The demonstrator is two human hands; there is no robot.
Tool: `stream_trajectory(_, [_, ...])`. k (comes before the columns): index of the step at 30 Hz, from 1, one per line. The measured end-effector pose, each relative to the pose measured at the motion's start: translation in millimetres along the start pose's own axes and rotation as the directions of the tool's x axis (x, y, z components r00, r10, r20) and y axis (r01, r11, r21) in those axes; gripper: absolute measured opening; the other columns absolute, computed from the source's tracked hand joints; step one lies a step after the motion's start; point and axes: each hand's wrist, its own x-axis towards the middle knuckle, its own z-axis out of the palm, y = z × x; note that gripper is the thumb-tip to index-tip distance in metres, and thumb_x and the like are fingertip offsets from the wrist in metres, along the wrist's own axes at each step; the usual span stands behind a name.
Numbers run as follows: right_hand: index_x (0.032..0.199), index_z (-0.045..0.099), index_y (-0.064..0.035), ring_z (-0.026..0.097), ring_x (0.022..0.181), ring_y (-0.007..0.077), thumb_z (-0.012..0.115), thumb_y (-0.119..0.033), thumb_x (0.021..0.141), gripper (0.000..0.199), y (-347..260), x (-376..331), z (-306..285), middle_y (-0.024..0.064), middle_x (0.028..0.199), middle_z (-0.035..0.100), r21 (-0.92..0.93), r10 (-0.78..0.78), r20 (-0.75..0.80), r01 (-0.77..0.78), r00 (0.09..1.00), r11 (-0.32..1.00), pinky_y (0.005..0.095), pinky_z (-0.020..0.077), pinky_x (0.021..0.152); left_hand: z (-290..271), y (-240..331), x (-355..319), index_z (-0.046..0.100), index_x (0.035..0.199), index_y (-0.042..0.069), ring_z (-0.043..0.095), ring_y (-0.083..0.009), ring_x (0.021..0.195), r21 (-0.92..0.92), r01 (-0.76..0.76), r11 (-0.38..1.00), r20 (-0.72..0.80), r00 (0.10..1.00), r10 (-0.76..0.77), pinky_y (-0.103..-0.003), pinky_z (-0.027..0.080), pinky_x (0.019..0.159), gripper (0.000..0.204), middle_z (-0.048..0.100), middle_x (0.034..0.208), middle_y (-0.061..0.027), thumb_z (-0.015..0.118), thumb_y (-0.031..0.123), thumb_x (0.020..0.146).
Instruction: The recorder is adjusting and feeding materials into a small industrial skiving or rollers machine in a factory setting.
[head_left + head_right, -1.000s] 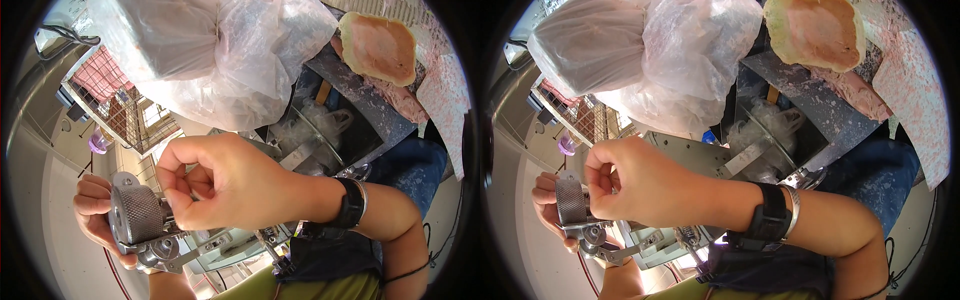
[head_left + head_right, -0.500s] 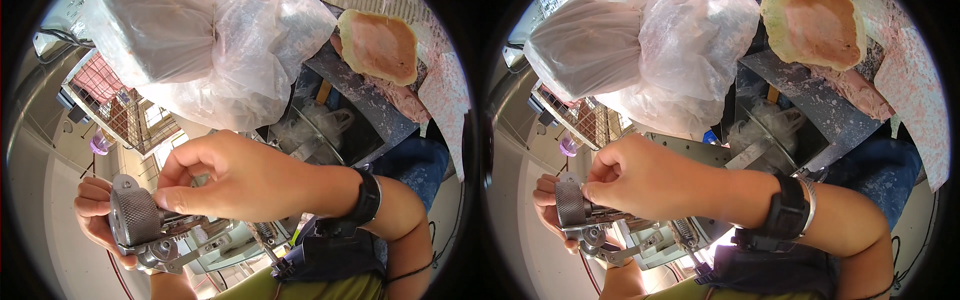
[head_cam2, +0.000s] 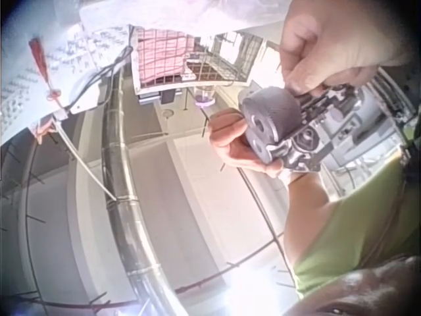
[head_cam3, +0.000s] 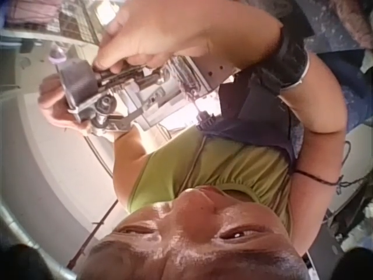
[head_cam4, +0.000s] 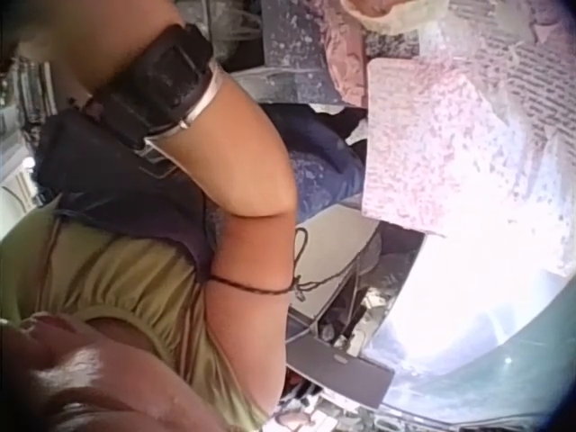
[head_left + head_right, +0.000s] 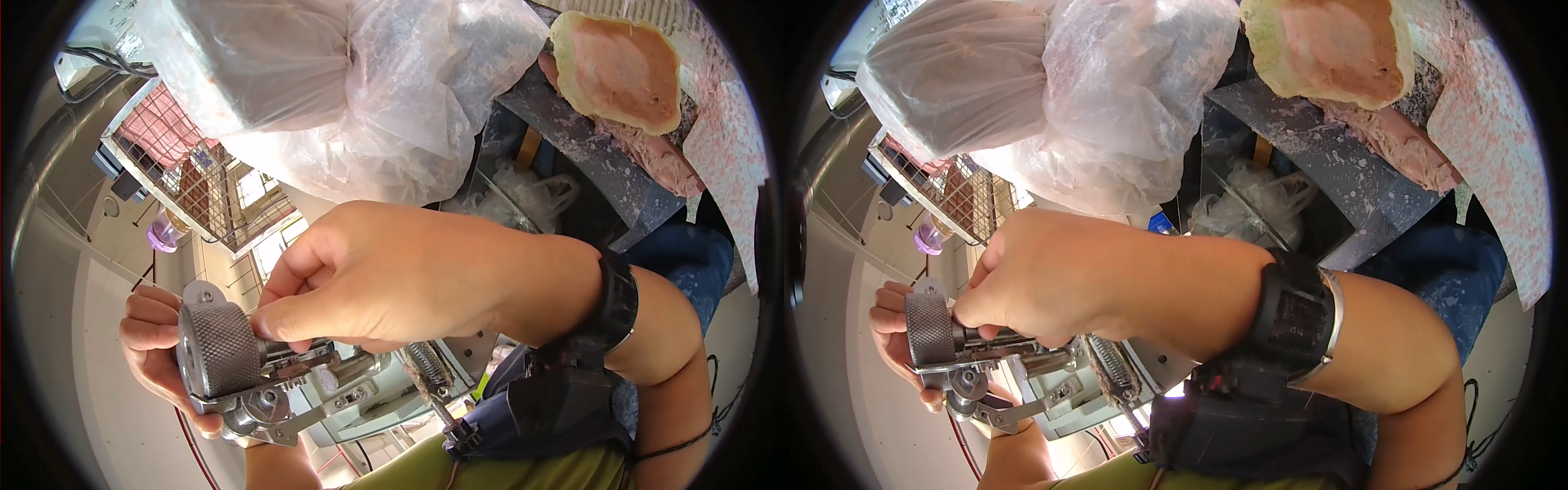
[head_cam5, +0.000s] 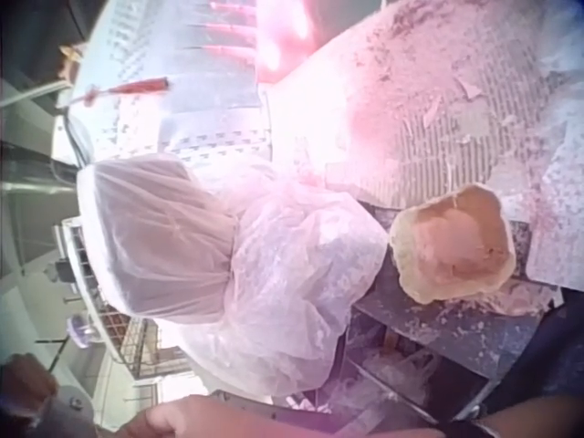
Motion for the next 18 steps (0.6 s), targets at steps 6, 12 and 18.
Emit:
stream_trajectory(6, [0.106, 0.07, 0.002, 0.05, 0.063, 0.0053, 0.066, -0.027, 0.091, 0.033, -4.3, -5.7, -0.1, -0.003, 0.076, 0.06, -0.102, 0.01, 0.018, -0.008, 1.0, 0.995, 0.0235, 0.0386, 0.056, -2.1, 0.0, 0.7, 0.053, 0.098, 0.005, 0.041, -0.0151, 0.081, -0.001, -0.001, 1.0, 0.009, 1.0, 0.001, -0.031, 0.035, 0.071, 0.1, 0.047, 0.089, -0.0013, 0.093, 0.077, 0.041])
stream_trajectory(12, [0.096, 0.067, -0.0008, 0.049, 0.064, 0.0052, 0.058, -0.024, 0.096, 0.025, 10.0, -6.4, -1.4, -0.0026, 0.075, 0.06, -0.155, -0.046, -0.027, 0.041, 0.999, 0.987, 0.0235, 0.0387, 0.057, 8.2, -0.7, -5.1, 0.056, 0.097, 0.005, 0.043, -0.0163, 0.078, 0.01, 0.031, 0.999, -0.137, 0.99, -0.029, -0.032, 0.036, 0.07, 0.098, 0.049, 0.087, -0.0024, 0.094, 0.075, 0.04])
stream_trajectory(18, [0.079, 0.056, -0.0086, 0.041, 0.052, 0.0059, 0.046, -0.028, 0.106, 0.035, 5.0, -41.1, 1.8, -0.002, 0.063, 0.052, -0.017, -0.056, -0.223, 0.054, 0.973, 0.998, 0.0244, 0.0301, 0.047, 35.6, 16.1, 5.3, 0.064, 0.095, 0.002, 0.047, -0.017, 0.077, 0.003, 0.097, 0.995, -0.234, 0.968, -0.094, -0.031, 0.035, 0.07, 0.081, 0.052, 0.086, -0.0051, 0.098, 0.058, 0.048])
